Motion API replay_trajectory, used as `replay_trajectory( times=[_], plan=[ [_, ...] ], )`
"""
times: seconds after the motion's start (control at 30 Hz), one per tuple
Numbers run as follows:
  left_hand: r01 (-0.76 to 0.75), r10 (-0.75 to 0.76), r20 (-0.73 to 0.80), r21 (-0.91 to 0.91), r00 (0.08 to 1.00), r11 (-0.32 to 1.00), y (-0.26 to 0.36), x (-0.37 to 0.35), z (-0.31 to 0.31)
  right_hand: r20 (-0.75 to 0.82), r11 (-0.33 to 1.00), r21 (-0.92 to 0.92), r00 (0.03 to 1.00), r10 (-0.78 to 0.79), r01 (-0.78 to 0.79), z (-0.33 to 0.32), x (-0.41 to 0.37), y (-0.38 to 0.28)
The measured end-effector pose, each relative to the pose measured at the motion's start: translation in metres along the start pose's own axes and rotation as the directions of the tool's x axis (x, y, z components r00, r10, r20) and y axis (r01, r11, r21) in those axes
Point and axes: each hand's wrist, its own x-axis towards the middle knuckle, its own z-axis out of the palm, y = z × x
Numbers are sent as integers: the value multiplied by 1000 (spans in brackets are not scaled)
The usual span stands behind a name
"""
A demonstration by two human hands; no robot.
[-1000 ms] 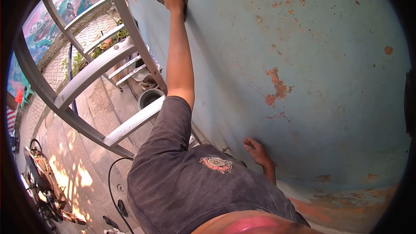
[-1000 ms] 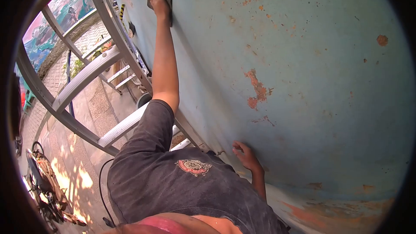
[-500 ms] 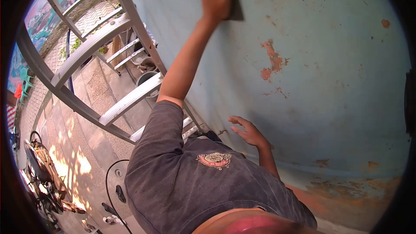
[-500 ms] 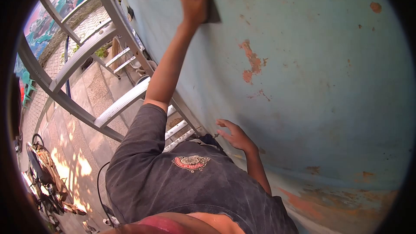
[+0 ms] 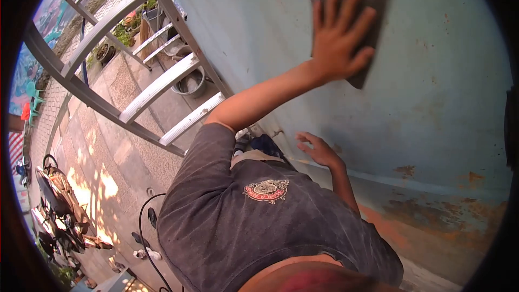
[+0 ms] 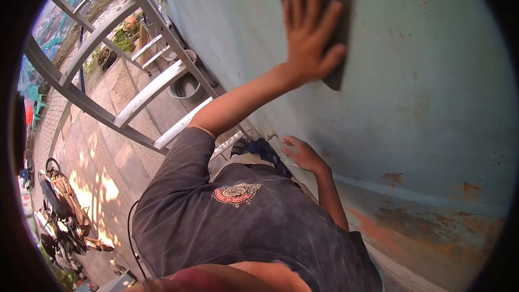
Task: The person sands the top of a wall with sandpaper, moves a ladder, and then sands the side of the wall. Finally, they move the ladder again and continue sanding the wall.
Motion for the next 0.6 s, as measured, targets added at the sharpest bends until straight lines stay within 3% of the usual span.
replay_trajectory(
  times=[0.07,0.13,0.23,0.3,0.33,0.37,0.4,0.43,0.47,0.53,0.6],
  plan=[
    [-247,249,-2,96,969,964,44,17,11,33,996,-48,997,-70,72,0,3,-14],
    [-252,252,1,37,968,967,35,16,10,13,989,-57,991,-134,134,-1,1,-23],
    [43,-45,-117,-20,992,999,-31,-10,-2,-3,996,3,996,-94,94,7,-14,-4],
    [294,-291,-253,-26,923,955,-103,-39,-13,-12,999,34,1000,-23,24,12,-33,8],
    [442,-445,-318,-84,838,893,-149,-63,-14,1,999,39,1000,15,-15,14,-42,14],
    [582,-609,-402,-204,683,787,-202,-97,-6,12,998,43,999,51,-51,17,-50,20],
    [682,-812,-341,-441,474,584,-259,-141,0,0,998,43,998,56,-56,18,-57,29],
    [651,-923,-243,-656,299,383,-279,-170,4,-9,994,71,996,84,-83,22,-65,42],
    [739,-956,-249,-612,158,282,-283,-192,14,-16,990,95,994,107,-105,22,-69,51],
    [773,-936,-282,-537,212,337,-190,-156,11,-41,986,113,991,126,-121,22,-72,60],
    [751,-787,-352,-268,507,604,-127,-140,28,-46,977,143,985,166,-158,29,-84,65]
  ],
)
